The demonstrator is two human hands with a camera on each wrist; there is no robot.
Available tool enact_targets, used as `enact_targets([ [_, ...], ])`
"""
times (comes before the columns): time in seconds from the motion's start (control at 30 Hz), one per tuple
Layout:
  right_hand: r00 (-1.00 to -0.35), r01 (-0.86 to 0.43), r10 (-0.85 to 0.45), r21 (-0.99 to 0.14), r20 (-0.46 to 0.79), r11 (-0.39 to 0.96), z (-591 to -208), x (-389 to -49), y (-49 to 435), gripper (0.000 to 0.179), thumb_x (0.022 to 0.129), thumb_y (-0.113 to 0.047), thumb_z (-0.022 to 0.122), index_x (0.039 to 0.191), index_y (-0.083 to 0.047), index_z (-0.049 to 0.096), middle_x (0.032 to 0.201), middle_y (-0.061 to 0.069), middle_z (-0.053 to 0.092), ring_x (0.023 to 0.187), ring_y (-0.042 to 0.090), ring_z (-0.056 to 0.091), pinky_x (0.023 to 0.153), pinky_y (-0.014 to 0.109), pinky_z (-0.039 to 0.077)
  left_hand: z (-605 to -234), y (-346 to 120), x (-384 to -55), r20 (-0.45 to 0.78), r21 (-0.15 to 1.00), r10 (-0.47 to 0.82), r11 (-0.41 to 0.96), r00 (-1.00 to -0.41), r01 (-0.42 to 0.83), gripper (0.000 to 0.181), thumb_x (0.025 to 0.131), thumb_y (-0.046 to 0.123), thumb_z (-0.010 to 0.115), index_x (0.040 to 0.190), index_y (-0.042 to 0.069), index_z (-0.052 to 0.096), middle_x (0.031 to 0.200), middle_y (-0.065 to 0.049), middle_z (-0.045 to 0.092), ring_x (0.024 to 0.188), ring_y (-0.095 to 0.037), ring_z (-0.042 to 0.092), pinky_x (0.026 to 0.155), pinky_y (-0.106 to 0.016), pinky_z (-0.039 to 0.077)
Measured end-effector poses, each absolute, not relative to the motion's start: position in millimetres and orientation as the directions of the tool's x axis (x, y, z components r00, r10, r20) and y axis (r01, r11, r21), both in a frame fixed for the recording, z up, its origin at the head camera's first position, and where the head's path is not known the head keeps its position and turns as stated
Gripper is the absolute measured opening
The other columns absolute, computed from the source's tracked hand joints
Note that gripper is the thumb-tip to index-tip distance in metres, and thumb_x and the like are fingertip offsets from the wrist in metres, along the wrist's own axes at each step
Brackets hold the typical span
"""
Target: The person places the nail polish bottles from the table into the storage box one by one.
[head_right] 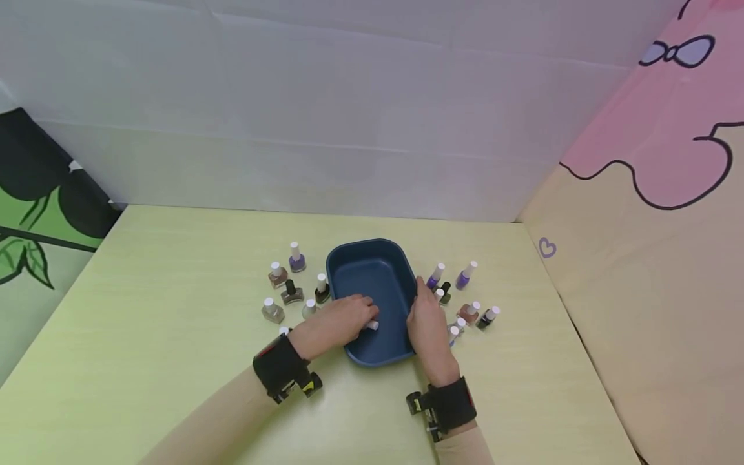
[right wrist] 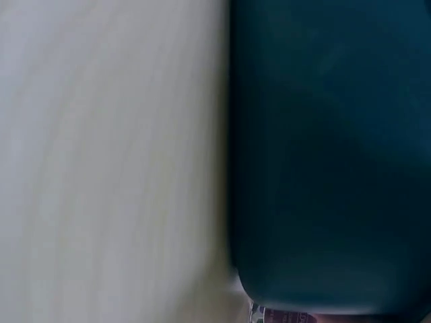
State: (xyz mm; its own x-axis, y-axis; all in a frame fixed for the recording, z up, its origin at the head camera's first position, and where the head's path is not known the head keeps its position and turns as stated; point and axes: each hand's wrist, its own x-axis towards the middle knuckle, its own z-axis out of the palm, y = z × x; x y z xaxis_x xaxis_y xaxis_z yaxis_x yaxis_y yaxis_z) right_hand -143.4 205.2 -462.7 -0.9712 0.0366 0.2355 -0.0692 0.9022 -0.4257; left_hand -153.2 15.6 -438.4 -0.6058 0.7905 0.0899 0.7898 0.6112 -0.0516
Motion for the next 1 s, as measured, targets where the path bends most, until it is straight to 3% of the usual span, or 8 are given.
enact_targets([
  [0.2,-0.963,-0.050,0.063,-0.402,0.263,0.914,-461.3,-142.4,203.7,0.033,0.094,-0.005,0.049,0.123,0.010,0.054,0.101,0.029,0.064,0.084,0.040,0.063,0.068,0.051,0.054,-436.6,15.7,-153.1,0.125,-0.088,0.802,0.596,-0.584,0.798,0.017,0.091,0.010,0.056,0.086,0.018,0.071,0.083,0.001,0.063,0.078,-0.014,0.059,0.072,-0.024,0.051],
  [0.33,-0.966,-0.016,0.088,-0.397,0.244,0.918,-462.4,-143.7,203.6,0.031,0.095,-0.007,0.048,0.118,0.012,0.055,0.097,0.029,0.065,0.081,0.040,0.063,0.067,0.051,0.053,-437.0,16.1,-154.5,0.129,-0.051,0.799,0.597,-0.588,0.800,0.017,0.088,0.010,0.060,0.081,0.019,0.071,0.081,0.003,0.063,0.076,-0.012,0.059,0.069,-0.023,0.051],
  [0.63,-0.970,-0.008,0.091,-0.403,0.225,0.915,-463.1,-142.5,203.8,0.031,0.095,-0.008,0.048,0.119,0.012,0.054,0.096,0.029,0.065,0.079,0.040,0.063,0.066,0.051,0.054,-438.1,17.7,-156.3,0.082,0.058,0.795,0.599,-0.601,0.799,0.018,0.088,0.007,0.059,0.084,0.018,0.073,0.083,0.004,0.065,0.077,-0.010,0.059,0.070,-0.021,0.051],
  [1.0,-0.979,0.007,0.089,-0.399,0.186,0.917,-462.1,-142.3,203.7,0.032,0.096,-0.009,0.047,0.120,0.011,0.053,0.096,0.030,0.063,0.077,0.041,0.063,0.063,0.052,0.053,-439.0,17.2,-157.6,0.100,0.011,0.808,0.583,-0.581,0.812,0.020,0.091,0.010,0.056,0.084,0.020,0.071,0.081,0.004,0.063,0.073,-0.010,0.058,0.067,-0.024,0.050],
])
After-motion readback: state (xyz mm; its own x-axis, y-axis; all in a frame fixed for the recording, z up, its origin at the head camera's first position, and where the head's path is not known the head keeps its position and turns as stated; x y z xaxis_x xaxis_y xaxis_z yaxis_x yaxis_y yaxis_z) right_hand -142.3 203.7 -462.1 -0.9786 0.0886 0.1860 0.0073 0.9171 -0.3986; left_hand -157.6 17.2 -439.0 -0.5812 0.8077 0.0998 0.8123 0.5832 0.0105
